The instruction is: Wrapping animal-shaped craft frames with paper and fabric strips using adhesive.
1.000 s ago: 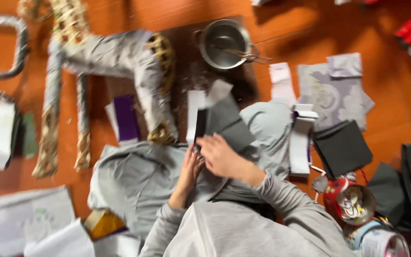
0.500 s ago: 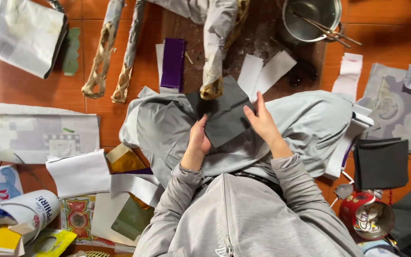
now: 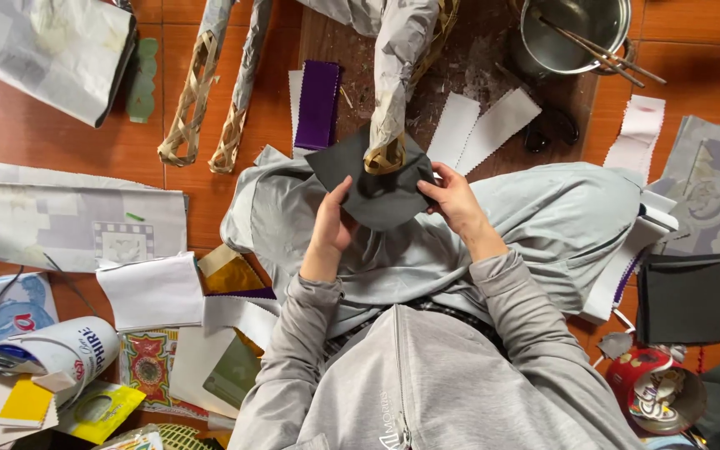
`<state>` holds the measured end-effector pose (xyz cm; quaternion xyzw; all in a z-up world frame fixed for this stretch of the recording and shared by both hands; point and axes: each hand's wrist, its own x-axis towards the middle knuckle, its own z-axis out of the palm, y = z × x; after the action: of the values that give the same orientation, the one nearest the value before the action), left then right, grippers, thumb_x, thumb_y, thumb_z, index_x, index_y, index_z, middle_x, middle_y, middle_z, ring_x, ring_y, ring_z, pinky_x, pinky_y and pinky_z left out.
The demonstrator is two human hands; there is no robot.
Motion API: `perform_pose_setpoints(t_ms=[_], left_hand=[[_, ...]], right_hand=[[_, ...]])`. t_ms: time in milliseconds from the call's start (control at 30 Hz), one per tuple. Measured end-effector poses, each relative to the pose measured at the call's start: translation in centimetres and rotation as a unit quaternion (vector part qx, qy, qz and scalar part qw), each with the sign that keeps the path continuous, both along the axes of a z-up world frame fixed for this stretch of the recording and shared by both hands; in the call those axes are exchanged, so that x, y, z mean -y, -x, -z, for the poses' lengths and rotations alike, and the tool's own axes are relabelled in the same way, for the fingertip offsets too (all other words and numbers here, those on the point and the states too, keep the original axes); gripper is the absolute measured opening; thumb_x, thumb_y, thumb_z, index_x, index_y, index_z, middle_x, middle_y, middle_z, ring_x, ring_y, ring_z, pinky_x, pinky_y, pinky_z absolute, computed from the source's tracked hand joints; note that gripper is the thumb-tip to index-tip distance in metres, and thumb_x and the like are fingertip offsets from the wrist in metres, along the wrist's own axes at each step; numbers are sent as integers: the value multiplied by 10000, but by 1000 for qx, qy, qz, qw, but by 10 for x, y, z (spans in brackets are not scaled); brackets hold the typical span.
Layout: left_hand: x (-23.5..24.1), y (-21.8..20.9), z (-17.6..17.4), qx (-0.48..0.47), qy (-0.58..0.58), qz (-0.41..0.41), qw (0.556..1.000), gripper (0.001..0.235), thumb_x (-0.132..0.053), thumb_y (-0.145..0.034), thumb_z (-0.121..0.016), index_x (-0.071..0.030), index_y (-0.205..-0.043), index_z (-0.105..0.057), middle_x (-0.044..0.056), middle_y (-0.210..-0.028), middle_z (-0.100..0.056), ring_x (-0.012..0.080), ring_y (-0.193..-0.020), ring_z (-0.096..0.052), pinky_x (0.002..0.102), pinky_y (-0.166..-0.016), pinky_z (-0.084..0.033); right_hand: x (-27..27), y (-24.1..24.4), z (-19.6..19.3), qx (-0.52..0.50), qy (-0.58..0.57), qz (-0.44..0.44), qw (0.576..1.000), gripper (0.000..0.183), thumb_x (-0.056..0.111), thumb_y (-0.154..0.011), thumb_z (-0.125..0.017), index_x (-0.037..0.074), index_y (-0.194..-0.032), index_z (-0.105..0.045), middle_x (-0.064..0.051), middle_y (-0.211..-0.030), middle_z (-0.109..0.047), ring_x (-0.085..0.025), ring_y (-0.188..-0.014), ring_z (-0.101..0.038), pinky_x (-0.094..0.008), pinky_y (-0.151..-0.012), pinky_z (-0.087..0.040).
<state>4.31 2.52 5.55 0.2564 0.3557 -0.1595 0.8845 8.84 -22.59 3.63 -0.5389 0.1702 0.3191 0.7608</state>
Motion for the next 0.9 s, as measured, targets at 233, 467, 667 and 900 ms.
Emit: perform_pose_setpoints(t_ms=[233, 467, 667, 900], left_hand=[[-12, 8, 47, -9, 52, -5, 999, 463, -346, -1086, -543, 34, -1347, -580, 139, -1269, -688, 285, -1102, -692, 438, -957, -569], [9, -7, -7, 2, 59, 25, 998, 573, -426, -1008, -470, 42, -1327, -558, 169, -1293, -682, 332, -1168, -679, 512, -1014, -557], [11, 5, 42, 61, 85, 11, 994, 747, -584, -1129, -470, 100, -1426, -514, 265, -1283, -590, 367, -1171, -622, 528, -1075, -522], [49, -19, -7, 142, -172, -25, 974, 617, -85, -887, -745, -184, -1419, -449, 16, -1333, -572, 145, -1193, -580, 342, -1015, -484]], right_hand=[[29, -3, 24, 143, 138, 74, 977, 434, 32, -907, -718, 43, -1324, -601, -58, -981, -693, -132, -779, -694, -261, -601, -538], [-10, 6, -100, 574, 402, -137, 700, 642, 5, -644, -771, 98, -1267, -651, -311, -1394, -513, -431, -1303, -466, -468, -1063, -442], [-27, -20, -65, 509, 292, -110, 802, 291, -62, -736, -718, 64, -999, -725, -93, -1353, -641, -320, -1360, -557, -403, -1148, -461], [-39, -48, -44, 352, 190, -6, 916, 117, 91, -974, -712, -7, -1010, -659, -64, -1114, -619, -149, -981, -607, -266, -861, -497]])
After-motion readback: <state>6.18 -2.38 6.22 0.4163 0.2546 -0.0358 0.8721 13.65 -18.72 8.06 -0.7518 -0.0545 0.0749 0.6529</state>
